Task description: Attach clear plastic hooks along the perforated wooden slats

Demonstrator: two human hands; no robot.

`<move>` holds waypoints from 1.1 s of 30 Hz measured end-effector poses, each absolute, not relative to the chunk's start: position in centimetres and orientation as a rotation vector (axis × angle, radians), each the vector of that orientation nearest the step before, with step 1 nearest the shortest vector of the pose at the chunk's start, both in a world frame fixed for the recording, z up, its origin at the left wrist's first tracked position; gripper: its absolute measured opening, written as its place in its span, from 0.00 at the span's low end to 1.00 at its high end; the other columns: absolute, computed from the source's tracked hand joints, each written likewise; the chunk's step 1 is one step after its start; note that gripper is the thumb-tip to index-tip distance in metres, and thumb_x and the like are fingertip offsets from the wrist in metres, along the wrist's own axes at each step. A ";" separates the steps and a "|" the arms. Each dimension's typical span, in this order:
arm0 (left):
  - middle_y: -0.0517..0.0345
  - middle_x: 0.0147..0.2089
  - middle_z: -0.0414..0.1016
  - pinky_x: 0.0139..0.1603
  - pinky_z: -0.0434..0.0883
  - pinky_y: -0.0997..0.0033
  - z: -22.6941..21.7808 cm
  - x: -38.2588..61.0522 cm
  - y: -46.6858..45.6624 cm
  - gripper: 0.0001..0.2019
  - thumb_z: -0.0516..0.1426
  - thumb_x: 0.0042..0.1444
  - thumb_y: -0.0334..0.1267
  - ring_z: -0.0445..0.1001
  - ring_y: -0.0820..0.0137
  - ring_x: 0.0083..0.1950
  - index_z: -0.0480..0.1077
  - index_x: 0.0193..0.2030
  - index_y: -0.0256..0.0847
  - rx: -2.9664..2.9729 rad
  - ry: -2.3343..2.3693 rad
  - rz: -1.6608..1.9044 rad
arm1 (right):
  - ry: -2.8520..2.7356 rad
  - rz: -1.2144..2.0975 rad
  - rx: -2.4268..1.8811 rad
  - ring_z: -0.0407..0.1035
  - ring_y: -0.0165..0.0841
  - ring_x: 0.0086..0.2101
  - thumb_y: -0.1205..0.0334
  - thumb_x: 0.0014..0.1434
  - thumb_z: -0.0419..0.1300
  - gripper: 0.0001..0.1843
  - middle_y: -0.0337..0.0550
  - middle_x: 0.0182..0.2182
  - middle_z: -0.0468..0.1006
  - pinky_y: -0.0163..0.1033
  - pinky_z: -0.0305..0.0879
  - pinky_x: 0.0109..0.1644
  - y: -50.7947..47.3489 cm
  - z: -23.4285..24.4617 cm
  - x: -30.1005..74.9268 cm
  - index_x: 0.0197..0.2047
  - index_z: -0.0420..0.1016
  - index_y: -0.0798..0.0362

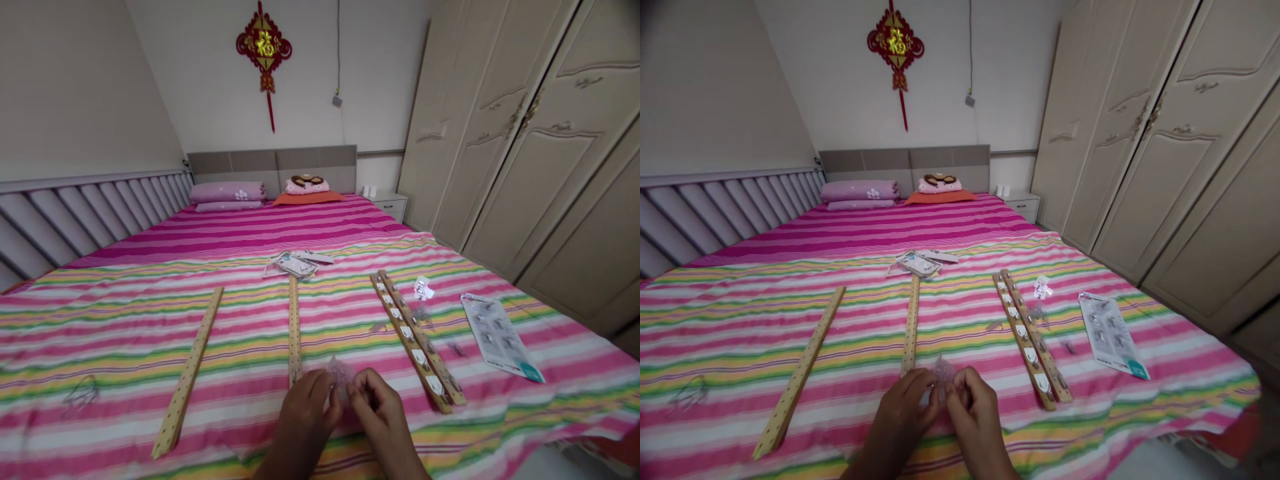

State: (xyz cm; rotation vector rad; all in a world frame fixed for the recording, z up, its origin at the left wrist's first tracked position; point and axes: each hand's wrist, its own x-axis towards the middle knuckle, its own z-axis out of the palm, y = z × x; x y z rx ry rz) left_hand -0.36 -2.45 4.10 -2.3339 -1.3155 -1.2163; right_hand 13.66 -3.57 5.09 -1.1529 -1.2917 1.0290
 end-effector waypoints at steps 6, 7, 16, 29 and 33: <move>0.56 0.34 0.76 0.37 0.72 0.71 3.5 -0.4 -2.4 0.11 0.52 0.52 0.23 0.76 0.69 0.35 0.67 0.37 0.43 -2.452 -1.294 -1.096 | -1.310 1.044 -1.140 0.52 0.28 0.23 0.59 0.55 0.55 0.11 0.32 0.20 0.57 0.33 0.51 0.26 -3.5 4.3 14.0 0.24 0.59 0.50; 0.56 0.34 0.76 0.37 0.72 0.71 3.4 -0.4 -2.5 0.11 0.52 0.52 0.23 0.75 0.69 0.34 0.67 0.36 0.43 -2.474 -1.302 -1.071 | -1.322 1.045 -1.141 0.53 0.28 0.24 0.59 0.55 0.55 0.11 0.32 0.21 0.57 0.33 0.51 0.26 -3.5 4.2 14.0 0.24 0.59 0.50; 0.58 0.29 0.71 0.31 0.67 0.73 3.1 -0.4 -2.3 0.10 0.49 0.50 0.23 0.72 0.69 0.29 0.64 0.31 0.43 -2.621 -1.439 -0.992 | -1.521 0.938 -1.163 0.55 0.29 0.25 0.61 0.58 0.51 0.09 0.34 0.23 0.60 0.33 0.52 0.28 -3.7 4.5 14.6 0.26 0.58 0.50; 0.62 0.20 0.67 0.24 0.60 0.79 5.6 -1.4 -1.1 0.07 0.50 0.40 0.24 0.66 0.75 0.22 0.63 0.21 0.40 -2.774 -1.482 -1.116 | -1.608 0.956 -1.074 0.58 0.29 0.26 0.60 0.59 0.50 0.10 0.35 0.24 0.62 0.34 0.55 0.30 -3.4 4.8 15.3 0.27 0.57 0.50; 0.61 0.20 0.68 0.24 0.60 0.79 5.5 -1.1 -1.1 0.06 0.51 0.40 0.25 0.66 0.75 0.22 0.64 0.21 0.39 -2.731 -1.562 -1.190 | -1.592 0.962 -1.052 0.58 0.30 0.27 0.60 0.59 0.51 0.10 0.36 0.24 0.63 0.34 0.55 0.30 -3.4 5.0 15.2 0.27 0.58 0.50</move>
